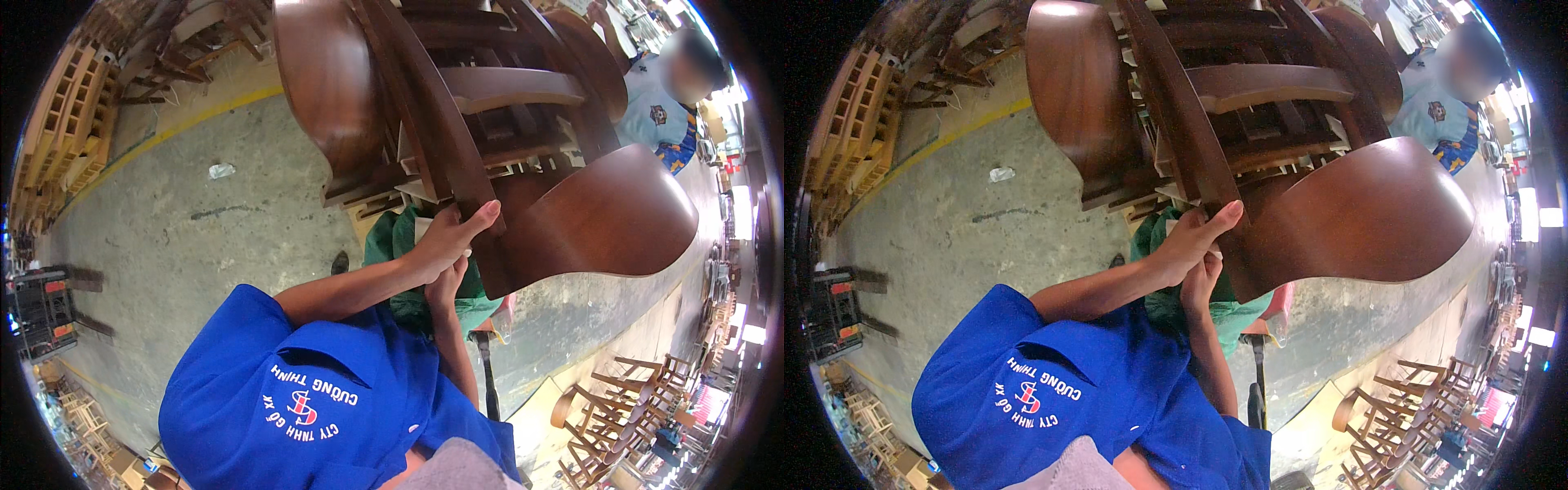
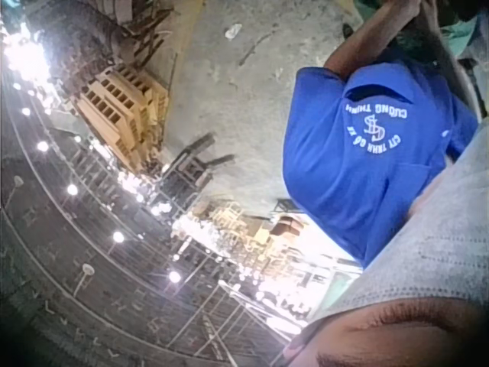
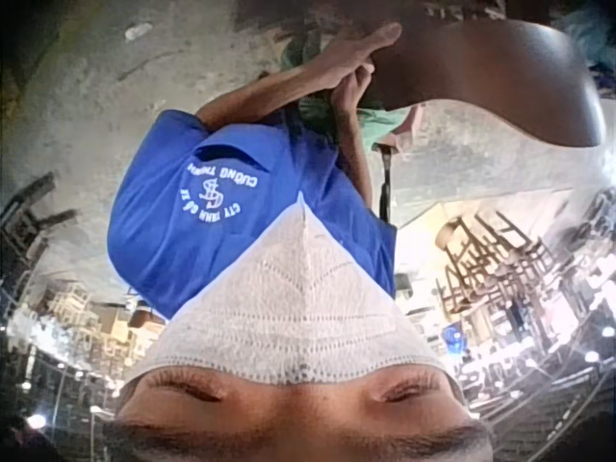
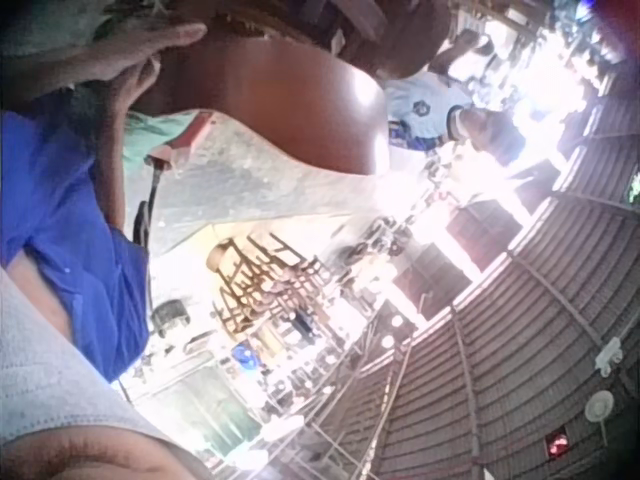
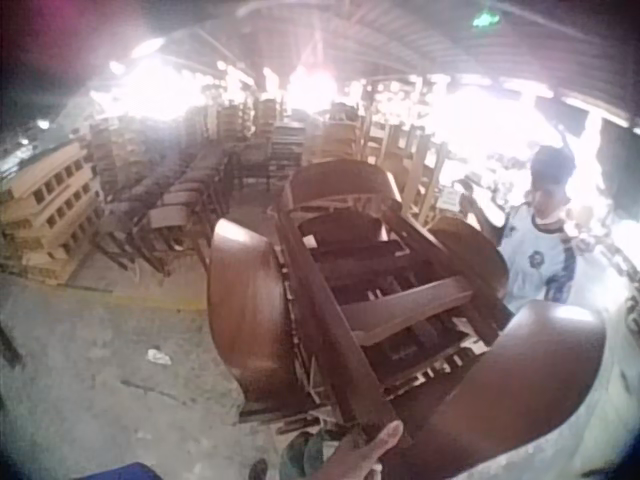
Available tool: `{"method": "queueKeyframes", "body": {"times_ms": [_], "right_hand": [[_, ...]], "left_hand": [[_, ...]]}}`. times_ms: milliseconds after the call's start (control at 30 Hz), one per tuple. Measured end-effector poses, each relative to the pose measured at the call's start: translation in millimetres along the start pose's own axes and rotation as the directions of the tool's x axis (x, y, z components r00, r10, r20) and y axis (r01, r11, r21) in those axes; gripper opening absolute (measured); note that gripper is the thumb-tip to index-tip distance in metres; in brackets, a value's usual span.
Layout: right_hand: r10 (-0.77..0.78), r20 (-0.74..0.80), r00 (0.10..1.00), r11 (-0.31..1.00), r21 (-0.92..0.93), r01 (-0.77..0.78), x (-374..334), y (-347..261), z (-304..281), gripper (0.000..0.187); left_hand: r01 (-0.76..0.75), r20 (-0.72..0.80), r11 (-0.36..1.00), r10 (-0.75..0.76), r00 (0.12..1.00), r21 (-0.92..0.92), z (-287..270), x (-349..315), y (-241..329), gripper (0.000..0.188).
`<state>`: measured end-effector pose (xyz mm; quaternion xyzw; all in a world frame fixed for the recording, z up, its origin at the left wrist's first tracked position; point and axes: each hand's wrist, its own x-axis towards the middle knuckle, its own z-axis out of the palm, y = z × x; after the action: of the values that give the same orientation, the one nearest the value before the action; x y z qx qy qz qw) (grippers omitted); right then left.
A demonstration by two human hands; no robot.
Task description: The person wraps wooden chairs with protective foam and places them on a pallet. They retrieve foam pieces from a green bag, wrap each chair individually, and stack the wrapped chairs on a pallet using a pallet jack.
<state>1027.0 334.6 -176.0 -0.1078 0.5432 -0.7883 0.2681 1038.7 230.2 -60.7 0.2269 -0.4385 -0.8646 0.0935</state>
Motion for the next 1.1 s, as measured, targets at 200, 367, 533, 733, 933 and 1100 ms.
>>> {"method": "queueKeyframes", "body": {"times_ms": [200, 367, 533, 733, 933, 1100], "right_hand": [[0.215, -0.189, 0.958, 0.918, -0.296, -0.265, -0.7, 7.8, -11.4, 0.034], [0.151, 0.017, 0.988, 0.911, 0.387, -0.145, 21.7, 13.4, 2.3, 0.039], [0.145, 0.132, 0.981, 0.835, 0.515, -0.193, 57.3, 13.8, 10.9, 0.041], [0.137, 0.187, 0.973, 0.812, 0.541, -0.219, 57.3, 5.7, 14.9, 0.042], [0.051, 0.337, 0.94, 0.747, 0.612, -0.26, 55.2, 2.1, 4.6, 0.043], [0.157, 0.146, 0.977, 0.918, -0.385, -0.09, -5.9, -30.7, -32.7, 0.038]], "left_hand": [[-0.01, -0.058, 0.988, 0.001, 0.998, -0.155, -4.9, -12.3, 2.6, 0.06], [0.195, 0.031, 0.893, -0.199, 0.979, -0.405, -14.2, -28.0, 3.3, 0.051], [0.146, 0.05, 0.896, -0.138, 0.989, -0.418, -16.8, -31.2, -0.2, 0.045], [0.157, 0.045, 0.886, -0.153, 0.987, -0.437, -21.7, -34.5, -5.1, 0.048], [0.152, 0.07, 0.86, -0.135, 0.988, -0.487, -24.3, -29.6, -12.4, 0.047], [0.248, 0.153, 0.812, -0.195, 0.969, -0.529, -30.6, -24.1, -24.0, 0.043]]}}
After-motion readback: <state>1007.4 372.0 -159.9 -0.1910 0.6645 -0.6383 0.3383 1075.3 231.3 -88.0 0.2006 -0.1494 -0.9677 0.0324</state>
